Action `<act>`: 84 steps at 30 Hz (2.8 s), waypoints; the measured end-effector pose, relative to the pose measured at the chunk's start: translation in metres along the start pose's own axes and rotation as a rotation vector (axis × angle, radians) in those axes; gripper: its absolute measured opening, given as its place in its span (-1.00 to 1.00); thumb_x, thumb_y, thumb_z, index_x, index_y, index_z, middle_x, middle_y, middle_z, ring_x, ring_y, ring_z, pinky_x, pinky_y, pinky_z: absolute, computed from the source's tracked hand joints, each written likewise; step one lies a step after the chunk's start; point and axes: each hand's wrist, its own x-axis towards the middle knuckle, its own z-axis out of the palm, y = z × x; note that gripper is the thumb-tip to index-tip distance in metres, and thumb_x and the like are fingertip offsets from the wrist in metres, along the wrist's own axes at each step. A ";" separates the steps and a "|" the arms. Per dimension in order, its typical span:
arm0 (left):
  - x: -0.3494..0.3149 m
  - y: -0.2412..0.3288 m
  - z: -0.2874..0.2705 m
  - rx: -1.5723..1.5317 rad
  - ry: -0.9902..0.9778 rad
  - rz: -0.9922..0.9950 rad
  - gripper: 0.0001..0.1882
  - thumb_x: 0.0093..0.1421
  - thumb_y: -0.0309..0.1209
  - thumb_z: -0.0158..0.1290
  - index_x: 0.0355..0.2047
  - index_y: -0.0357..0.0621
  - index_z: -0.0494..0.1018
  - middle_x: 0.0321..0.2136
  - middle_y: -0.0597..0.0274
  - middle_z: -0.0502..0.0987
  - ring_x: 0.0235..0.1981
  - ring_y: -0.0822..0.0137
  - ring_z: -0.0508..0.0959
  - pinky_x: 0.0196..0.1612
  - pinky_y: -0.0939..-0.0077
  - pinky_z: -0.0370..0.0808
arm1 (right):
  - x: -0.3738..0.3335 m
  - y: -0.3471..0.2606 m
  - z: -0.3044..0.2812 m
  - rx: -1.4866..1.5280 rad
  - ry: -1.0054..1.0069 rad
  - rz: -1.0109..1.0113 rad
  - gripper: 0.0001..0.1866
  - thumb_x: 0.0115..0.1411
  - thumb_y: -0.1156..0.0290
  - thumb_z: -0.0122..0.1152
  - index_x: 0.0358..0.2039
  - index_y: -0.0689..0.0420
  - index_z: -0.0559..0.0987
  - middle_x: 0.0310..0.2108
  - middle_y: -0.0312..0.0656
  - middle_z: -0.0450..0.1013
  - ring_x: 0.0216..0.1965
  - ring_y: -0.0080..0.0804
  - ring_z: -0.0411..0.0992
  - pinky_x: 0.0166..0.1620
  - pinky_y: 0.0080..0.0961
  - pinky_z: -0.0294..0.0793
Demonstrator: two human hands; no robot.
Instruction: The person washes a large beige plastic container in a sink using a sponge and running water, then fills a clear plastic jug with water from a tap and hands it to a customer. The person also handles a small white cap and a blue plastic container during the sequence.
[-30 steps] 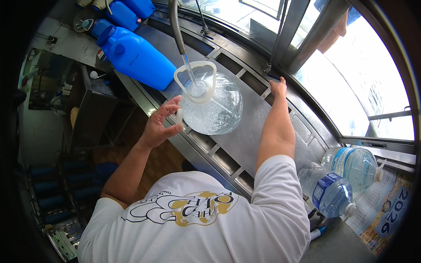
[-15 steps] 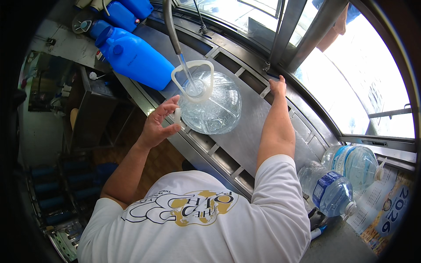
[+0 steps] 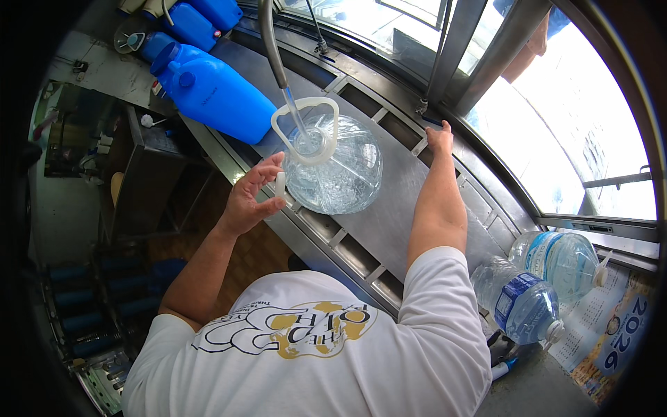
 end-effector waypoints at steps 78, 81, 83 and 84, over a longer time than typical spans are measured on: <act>0.032 0.057 -0.032 0.175 0.217 0.251 -0.53 0.07 -0.34 0.42 0.00 -0.10 0.56 -0.12 0.30 0.63 -0.12 0.48 0.53 0.05 0.52 0.42 | 0.022 0.018 0.009 0.302 0.063 0.018 -0.13 -0.02 0.14 0.50 0.24 0.33 0.41 0.11 0.12 0.49 0.16 -0.11 0.46 0.21 -0.36 0.40; 0.033 0.056 -0.032 0.180 0.222 0.259 -0.53 0.08 -0.35 0.41 0.00 -0.09 0.56 -0.11 0.31 0.63 -0.12 0.49 0.52 0.04 0.54 0.41 | 0.016 0.011 0.007 0.347 0.044 0.031 -0.15 -0.02 0.18 0.51 0.22 0.34 0.43 0.07 0.06 0.52 0.10 -0.19 0.50 0.17 -0.40 0.43; 0.033 0.054 -0.031 0.175 0.230 0.265 -0.54 0.09 -0.35 0.41 0.00 -0.08 0.56 -0.11 0.32 0.63 -0.14 0.50 0.52 0.02 0.56 0.41 | 0.008 0.001 0.006 0.364 0.034 0.029 -0.17 -0.02 0.20 0.52 0.22 0.34 0.44 0.04 0.04 0.54 0.07 -0.22 0.52 0.14 -0.41 0.44; 0.033 0.054 -0.031 0.165 0.232 0.262 -0.54 0.09 -0.35 0.41 0.01 -0.08 0.56 -0.11 0.32 0.63 -0.15 0.51 0.51 -0.01 0.57 0.40 | 0.002 -0.006 0.006 0.370 0.024 0.027 -0.18 -0.02 0.21 0.52 0.21 0.34 0.44 0.03 0.02 0.54 0.05 -0.23 0.52 0.13 -0.42 0.45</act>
